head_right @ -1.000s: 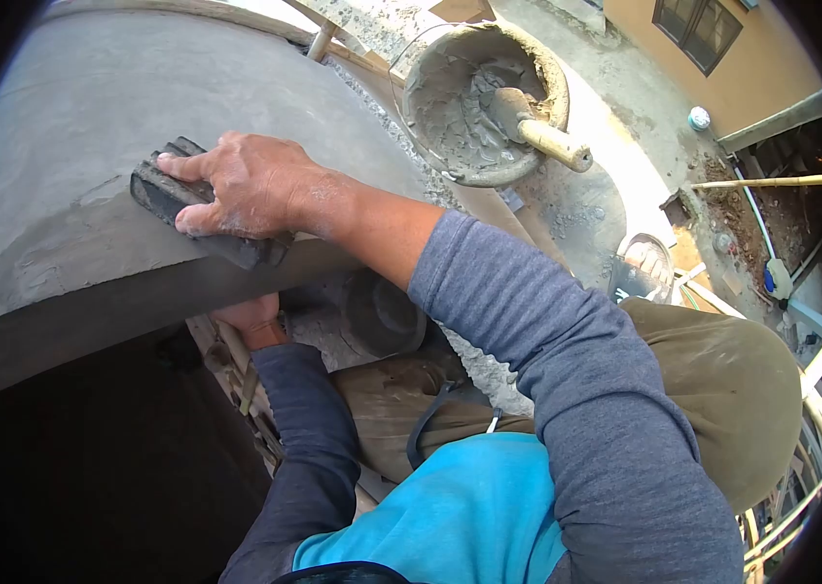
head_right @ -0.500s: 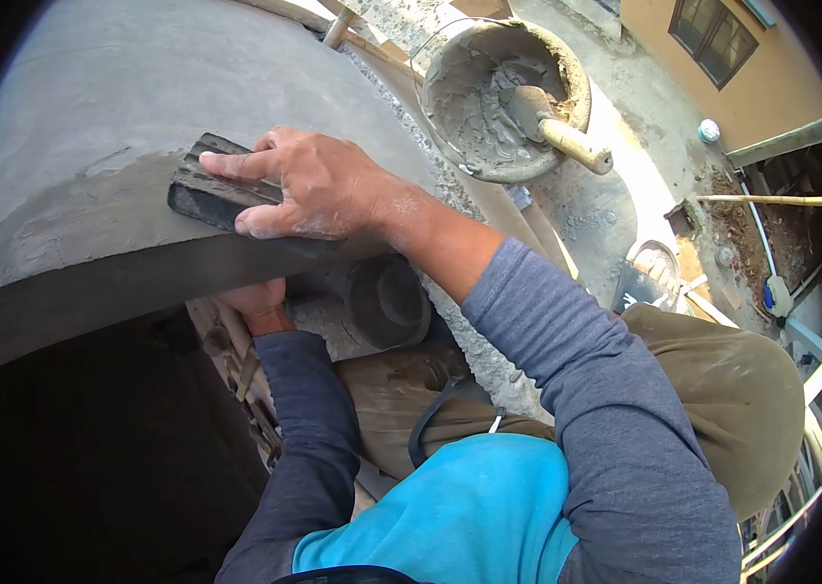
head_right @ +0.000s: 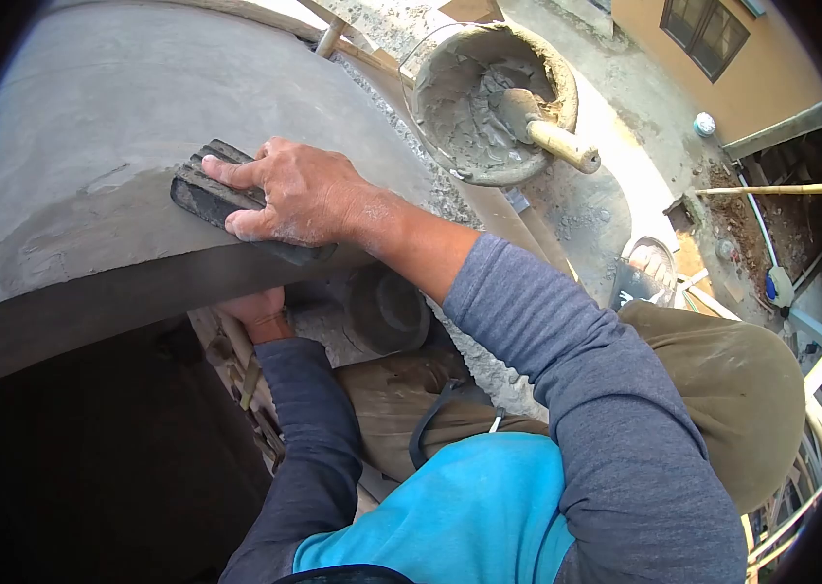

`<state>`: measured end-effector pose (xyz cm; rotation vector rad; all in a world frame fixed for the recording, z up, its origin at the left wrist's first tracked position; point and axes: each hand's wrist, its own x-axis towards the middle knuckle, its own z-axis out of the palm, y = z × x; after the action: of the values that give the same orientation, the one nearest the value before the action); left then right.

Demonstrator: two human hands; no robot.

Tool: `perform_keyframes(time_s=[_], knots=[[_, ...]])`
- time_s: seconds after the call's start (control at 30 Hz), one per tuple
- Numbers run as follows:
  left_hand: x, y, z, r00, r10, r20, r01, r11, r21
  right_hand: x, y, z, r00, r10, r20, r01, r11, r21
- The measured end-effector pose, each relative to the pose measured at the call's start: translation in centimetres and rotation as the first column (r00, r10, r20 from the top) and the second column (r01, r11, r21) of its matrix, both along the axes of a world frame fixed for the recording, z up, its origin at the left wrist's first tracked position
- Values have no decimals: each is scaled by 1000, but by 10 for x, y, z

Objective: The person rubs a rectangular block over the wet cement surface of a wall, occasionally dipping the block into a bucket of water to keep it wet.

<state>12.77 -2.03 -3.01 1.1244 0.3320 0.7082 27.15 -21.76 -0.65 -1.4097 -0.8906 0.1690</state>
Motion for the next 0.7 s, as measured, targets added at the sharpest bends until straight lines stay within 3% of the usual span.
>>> perform_keyframes(time_s=[0.03,0.1,0.13,0.17,0.23,0.27,0.3,0.33,0.37,0.43,0.47,0.53,0.57,0.63,0.67,0.7], knots=[[0,-2,2,999,27,-17,-27,1000,7,2,-6,1,1000,-4,-5,4,1000,0],[-8,12,-9,1000,29,-4,-29,999,32,5,-24,0,984,87,-157,-139,922,-360],[-8,17,-11,1000,21,13,-21,998,55,5,-28,-15,985,84,-154,-135,923,-360],[-7,22,-12,1000,12,20,-13,998,54,4,-29,-38,975,115,-190,-174,929,-327],[-13,27,-13,965,-235,120,241,969,-44,1,-29,-47,961,154,-232,-220,929,-296],[-19,36,-18,968,-225,110,231,972,-49,-6,-24,-49,970,148,-193,-176,975,-139],[-25,49,-26,918,-350,186,364,930,-48,-12,-19,-45,978,133,-159,-131,991,27],[-22,49,-24,841,-472,264,497,867,-32,-8,-15,-35,986,132,-99,-128,990,52],[-21,45,-22,839,-477,262,501,865,-30,-5,-13,-24,987,128,-99,-123,991,55],[-7,14,-7,999,-50,21,51,998,-48,0,-10,-9,993,100,-60,-100,995,14],[-11,22,-11,998,-53,21,54,997,-50,2,-6,-12,994,79,-82,-85,994,-70],[-19,40,-19,939,-294,176,309,949,-64,5,-11,-29,962,70,-262,-155,936,-317],[-18,40,-21,936,-302,180,317,946,-64,5,-9,-59,950,50,-309,-166,917,-362],[-9,19,-11,1000,-5,15,5,1000,-17,3,-12,-123,932,-10,-362,-194,831,-522],[-7,11,-5,1000,-10,9,10,1000,-22,-1,-17,-144,927,-44,-372,-217,747,-629],[-5,4,1,999,52,-16,-52,997,-51,-7,-15,-159,925,-51,-376,-216,744,-632]])
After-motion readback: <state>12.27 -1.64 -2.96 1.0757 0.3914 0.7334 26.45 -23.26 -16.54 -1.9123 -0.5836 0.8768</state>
